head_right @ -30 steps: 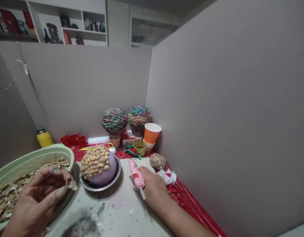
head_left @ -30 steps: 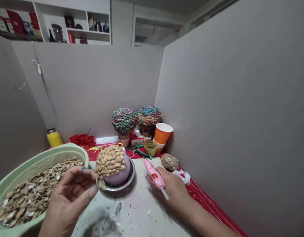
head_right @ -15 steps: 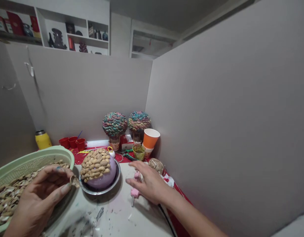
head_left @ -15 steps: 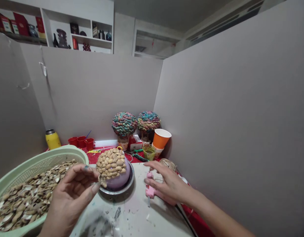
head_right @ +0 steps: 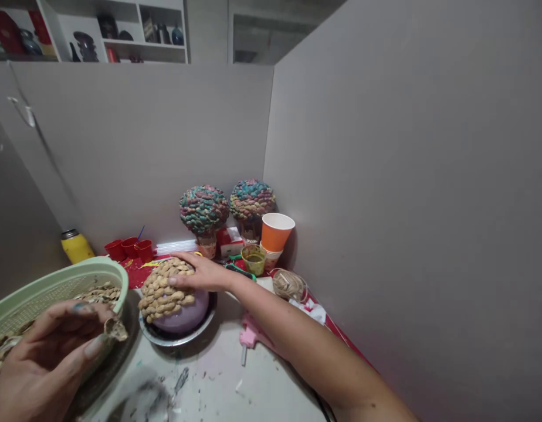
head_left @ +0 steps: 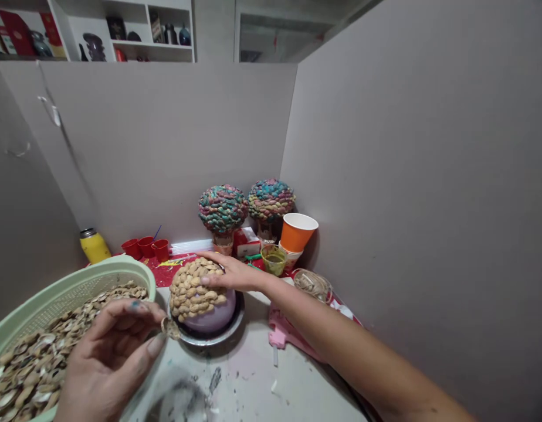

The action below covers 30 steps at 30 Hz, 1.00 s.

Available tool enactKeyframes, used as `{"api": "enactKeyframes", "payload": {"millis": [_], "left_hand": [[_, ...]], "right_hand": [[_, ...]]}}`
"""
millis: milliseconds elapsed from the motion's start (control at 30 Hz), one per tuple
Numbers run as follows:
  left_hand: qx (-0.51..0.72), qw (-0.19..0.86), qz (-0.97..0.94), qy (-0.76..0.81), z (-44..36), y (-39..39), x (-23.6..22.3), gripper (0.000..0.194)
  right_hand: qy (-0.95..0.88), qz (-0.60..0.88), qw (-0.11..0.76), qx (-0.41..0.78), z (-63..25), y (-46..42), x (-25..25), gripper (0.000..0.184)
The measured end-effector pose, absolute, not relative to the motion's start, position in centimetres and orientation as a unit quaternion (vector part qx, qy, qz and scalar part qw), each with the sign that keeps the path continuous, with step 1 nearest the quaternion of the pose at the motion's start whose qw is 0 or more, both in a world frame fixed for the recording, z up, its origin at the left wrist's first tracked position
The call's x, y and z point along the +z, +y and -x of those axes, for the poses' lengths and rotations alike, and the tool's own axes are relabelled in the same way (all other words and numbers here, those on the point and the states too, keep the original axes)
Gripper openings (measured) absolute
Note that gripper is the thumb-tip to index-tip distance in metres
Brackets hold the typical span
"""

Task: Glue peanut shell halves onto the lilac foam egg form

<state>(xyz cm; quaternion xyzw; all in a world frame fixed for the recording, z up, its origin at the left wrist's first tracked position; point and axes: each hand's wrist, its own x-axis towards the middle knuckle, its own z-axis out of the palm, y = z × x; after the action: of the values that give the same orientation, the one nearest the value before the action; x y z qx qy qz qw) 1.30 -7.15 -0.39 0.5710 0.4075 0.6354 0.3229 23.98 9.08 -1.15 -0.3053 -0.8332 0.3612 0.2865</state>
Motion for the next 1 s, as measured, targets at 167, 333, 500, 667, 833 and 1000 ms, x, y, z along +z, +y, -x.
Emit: {"api": "enactKeyframes", "payload": {"millis": [167,333,500,667,833,1000], "left_hand": [[0.616,0.245,-0.620,0.419,-2.1,-7.4,0.4,0.021],[0.576,0.118,-0.701,0.404,-3.1,-7.5,0.6,0.024],[0.451,-0.095,-0.821,0.336,-2.1,-6.3,-1.3,0.031],[0.305,-0.249,-0.890,0.231,-0.9,-5.6,-3.0,0.035],[0.232,-0.253,-0.918,0.200,-0.8,-5.5,-3.2,0.039],[0.211,-0.267,-0.922,0.186,-1.4,-4.9,-3.5,0.035]], "right_hand": [[-0.777,0.380,0.303,0.400,-23.5,9.7,-1.3,0.060],[-0.738,0.420,0.268,0.456,-23.1,9.4,-0.8,0.053],[-0.717,0.449,0.281,0.453,-23.1,8.8,-0.9,0.054],[-0.721,0.454,0.302,0.429,-23.1,8.4,-1.5,0.053],[-0.738,0.446,0.332,0.382,-23.1,8.3,-2.2,0.046],[-0.751,0.435,0.345,0.358,-23.2,8.5,-2.8,0.047]]}}
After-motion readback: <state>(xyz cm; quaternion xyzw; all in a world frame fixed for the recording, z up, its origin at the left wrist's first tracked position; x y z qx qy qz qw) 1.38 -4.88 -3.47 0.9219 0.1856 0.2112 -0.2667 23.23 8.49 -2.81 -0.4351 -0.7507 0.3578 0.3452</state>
